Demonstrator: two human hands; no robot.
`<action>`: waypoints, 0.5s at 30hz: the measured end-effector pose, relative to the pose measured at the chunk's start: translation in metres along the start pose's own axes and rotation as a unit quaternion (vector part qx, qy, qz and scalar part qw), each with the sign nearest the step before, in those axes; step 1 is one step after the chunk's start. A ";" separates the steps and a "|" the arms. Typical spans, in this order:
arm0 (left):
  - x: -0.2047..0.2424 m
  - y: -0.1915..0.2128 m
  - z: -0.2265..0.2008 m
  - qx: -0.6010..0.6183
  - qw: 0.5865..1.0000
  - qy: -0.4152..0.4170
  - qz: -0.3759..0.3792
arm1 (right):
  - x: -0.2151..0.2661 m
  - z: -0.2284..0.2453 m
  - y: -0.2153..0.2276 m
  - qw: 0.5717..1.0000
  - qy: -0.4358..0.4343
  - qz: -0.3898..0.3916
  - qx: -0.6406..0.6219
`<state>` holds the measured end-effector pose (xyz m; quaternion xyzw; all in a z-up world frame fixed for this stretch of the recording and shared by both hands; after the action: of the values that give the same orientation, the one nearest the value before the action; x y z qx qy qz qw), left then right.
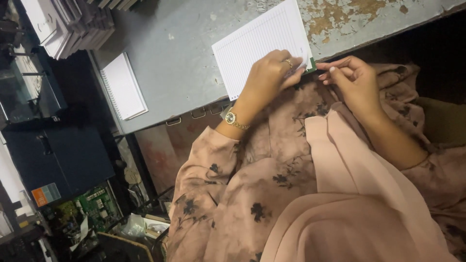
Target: The person assembles notebooks by hand, inserting a stack of lined paper into a green cover. They align the paper and cover, then fold the cover over the paper to secure it. The person handles the assembled notebook and stacks it with others.
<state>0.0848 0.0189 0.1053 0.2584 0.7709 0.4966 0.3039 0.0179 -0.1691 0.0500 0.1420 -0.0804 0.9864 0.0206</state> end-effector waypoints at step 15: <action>-0.007 0.016 0.009 0.092 0.995 0.019 0.035 | -0.002 -0.002 -0.002 1.000 -0.001 -0.001 0.001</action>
<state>0.0975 0.0260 0.1188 0.3026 0.8096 0.4386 0.2461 0.0193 -0.1670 0.0477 0.1432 -0.0789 0.9863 0.0210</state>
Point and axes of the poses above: each hand's wrist, its own x-axis away from the middle knuckle, its own y-axis out of the back of the hand, z = x × y, the point moved 3 cm from there along -x, towards the middle knuckle, and after that the axes turned 3 degrees about x, right-handed, at the moved point
